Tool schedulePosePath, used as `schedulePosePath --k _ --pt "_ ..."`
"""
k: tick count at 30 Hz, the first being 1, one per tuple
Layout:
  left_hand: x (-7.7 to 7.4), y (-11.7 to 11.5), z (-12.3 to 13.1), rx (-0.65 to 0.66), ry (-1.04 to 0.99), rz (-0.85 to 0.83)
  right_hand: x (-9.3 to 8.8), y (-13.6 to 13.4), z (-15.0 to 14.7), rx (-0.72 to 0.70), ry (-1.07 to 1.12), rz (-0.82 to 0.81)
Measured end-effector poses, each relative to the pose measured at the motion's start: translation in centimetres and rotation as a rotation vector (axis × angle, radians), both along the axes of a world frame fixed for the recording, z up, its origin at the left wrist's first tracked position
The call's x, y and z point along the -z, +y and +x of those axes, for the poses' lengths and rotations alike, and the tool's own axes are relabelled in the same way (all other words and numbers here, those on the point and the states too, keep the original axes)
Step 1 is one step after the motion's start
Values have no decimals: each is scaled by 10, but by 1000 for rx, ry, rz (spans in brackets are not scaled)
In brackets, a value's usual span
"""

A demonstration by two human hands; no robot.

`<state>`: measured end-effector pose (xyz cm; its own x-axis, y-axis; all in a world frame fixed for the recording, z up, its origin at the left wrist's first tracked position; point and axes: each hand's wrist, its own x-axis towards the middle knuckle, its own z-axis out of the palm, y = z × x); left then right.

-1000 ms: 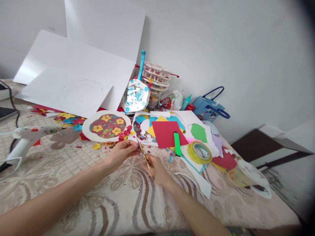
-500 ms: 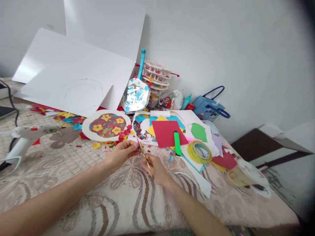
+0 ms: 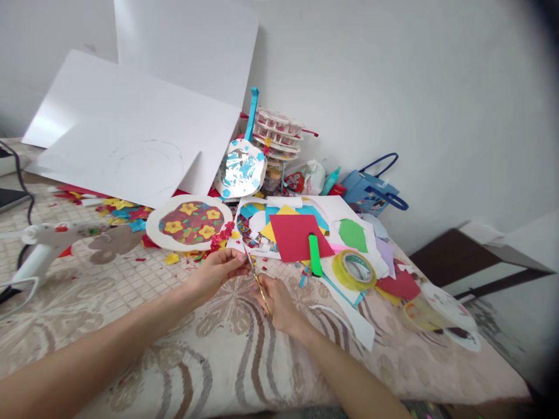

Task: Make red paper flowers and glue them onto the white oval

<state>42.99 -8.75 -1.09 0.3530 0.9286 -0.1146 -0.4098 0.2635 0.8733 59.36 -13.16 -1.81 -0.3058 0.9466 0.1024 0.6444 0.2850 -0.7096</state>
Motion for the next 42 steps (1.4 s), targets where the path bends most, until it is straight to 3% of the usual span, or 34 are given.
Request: schedulePosePath --k 17,42 --pt "1 6 -6 88 25 15 -6 -2 3 -28 -27 -14" --pt "-10 22 -30 385 105 82 -15 -3 9 -127 26 -58"
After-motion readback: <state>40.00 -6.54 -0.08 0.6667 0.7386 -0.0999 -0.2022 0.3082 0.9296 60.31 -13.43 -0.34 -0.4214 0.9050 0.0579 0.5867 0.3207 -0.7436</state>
